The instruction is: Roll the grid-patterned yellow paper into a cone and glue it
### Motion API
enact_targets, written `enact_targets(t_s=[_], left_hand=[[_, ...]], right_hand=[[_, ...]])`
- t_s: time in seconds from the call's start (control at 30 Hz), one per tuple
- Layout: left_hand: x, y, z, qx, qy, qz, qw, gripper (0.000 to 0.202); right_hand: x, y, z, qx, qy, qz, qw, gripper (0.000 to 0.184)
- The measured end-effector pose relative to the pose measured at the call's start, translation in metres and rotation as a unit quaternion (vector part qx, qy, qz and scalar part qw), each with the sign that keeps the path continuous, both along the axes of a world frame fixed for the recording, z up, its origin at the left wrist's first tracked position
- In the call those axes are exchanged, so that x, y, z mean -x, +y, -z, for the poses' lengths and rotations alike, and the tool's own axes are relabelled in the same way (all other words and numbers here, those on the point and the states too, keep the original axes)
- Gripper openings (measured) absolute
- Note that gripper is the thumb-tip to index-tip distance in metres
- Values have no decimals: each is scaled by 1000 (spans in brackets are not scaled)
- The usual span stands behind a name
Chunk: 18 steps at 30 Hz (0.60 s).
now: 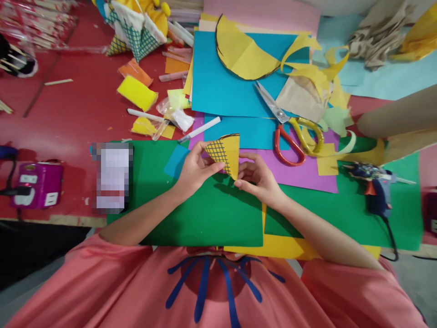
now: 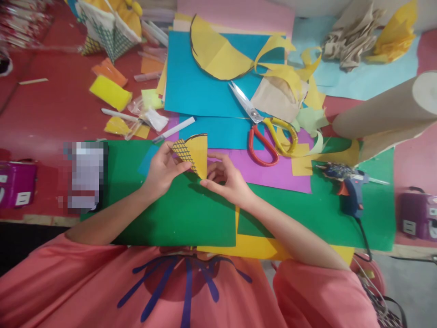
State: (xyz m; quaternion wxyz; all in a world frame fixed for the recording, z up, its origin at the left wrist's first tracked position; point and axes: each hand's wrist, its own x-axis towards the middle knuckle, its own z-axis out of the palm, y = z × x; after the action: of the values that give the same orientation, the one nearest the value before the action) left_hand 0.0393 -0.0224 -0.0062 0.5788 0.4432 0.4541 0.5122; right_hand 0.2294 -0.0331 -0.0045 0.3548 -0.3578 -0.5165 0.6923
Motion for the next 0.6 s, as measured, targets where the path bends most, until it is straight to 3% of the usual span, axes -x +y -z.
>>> enact_targets(t_s=[0.17, 0.4, 0.6], left_hand=[[0, -3, 0, 20, 37, -9, 999, 31], [6, -5, 3, 40, 82, 23, 996, 21], [5, -5, -3, 48, 125, -6, 991, 26]], right_hand=[[1, -1, -1, 0, -19, 44, 999, 45], [-2, 3, -4, -10, 10, 95, 995, 22], [-2, 2, -5, -4, 25, 98, 995, 24]])
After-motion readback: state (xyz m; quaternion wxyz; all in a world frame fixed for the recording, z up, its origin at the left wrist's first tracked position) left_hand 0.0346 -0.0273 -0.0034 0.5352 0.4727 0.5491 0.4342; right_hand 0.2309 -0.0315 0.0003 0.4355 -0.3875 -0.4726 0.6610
